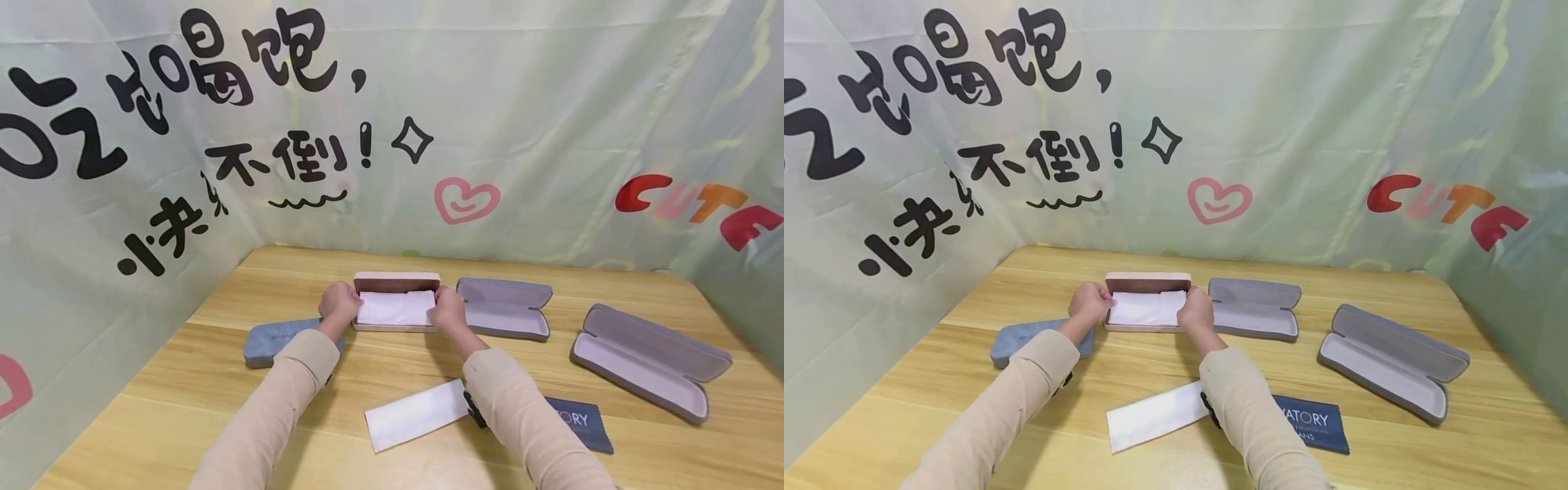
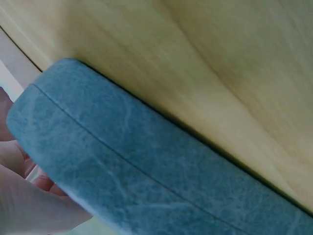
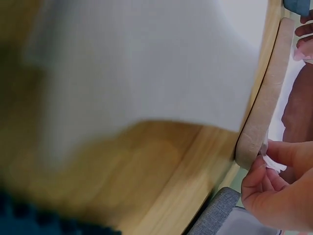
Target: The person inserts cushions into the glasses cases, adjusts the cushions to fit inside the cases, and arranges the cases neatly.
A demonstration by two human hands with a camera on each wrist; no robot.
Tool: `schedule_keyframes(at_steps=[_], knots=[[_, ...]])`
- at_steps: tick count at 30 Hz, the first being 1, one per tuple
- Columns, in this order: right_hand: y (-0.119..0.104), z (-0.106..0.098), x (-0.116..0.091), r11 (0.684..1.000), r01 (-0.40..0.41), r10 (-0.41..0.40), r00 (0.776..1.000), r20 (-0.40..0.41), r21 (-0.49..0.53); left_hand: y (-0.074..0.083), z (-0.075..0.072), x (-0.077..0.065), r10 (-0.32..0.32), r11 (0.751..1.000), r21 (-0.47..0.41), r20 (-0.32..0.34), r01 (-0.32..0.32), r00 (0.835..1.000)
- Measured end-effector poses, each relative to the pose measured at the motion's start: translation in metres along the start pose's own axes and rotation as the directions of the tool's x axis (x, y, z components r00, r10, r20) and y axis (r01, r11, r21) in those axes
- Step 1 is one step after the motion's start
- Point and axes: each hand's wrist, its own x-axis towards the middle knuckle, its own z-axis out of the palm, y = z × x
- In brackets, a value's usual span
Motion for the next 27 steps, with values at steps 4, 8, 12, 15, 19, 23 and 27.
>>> schedule_keyframes(at_steps=[4,8,12,15,19,23,27], knots=[[0.0,0.002,0.0,1.0,-0.007,0.007,1.0,-0.017,-0.02,-0.002,0.001,0.0,0.008,1.0,0.009,-0.001,-0.008,1.0],[-0.001,0.003,-0.001,0.997,-0.019,0.018,1.0,-0.023,-0.074,-0.003,-0.002,0.0,0.041,0.999,-0.009,-0.008,-0.041,0.999],[-0.002,0.002,-0.003,0.995,-0.025,0.024,1.0,-0.013,-0.101,-0.006,-0.007,-0.002,0.101,0.993,-0.055,-0.004,-0.101,0.995],[-0.001,0.0,-0.004,0.995,0.002,-0.004,1.0,-0.018,-0.105,-0.01,-0.01,0.001,0.149,0.985,-0.092,0.049,-0.144,0.988],[0.0,-0.007,-0.007,0.996,0.05,-0.051,0.999,-0.008,-0.068,-0.025,-0.007,0.015,0.279,0.952,-0.17,0.145,-0.254,0.949],[0.003,-0.014,-0.007,0.997,0.062,-0.065,0.996,0.062,0.039,-0.056,0.02,0.056,0.451,0.887,-0.213,0.206,-0.411,0.868],[0.006,-0.02,-0.007,0.988,0.032,-0.054,0.987,0.15,0.149,-0.052,0.01,0.049,0.439,0.897,-0.122,0.353,-0.425,0.826]])
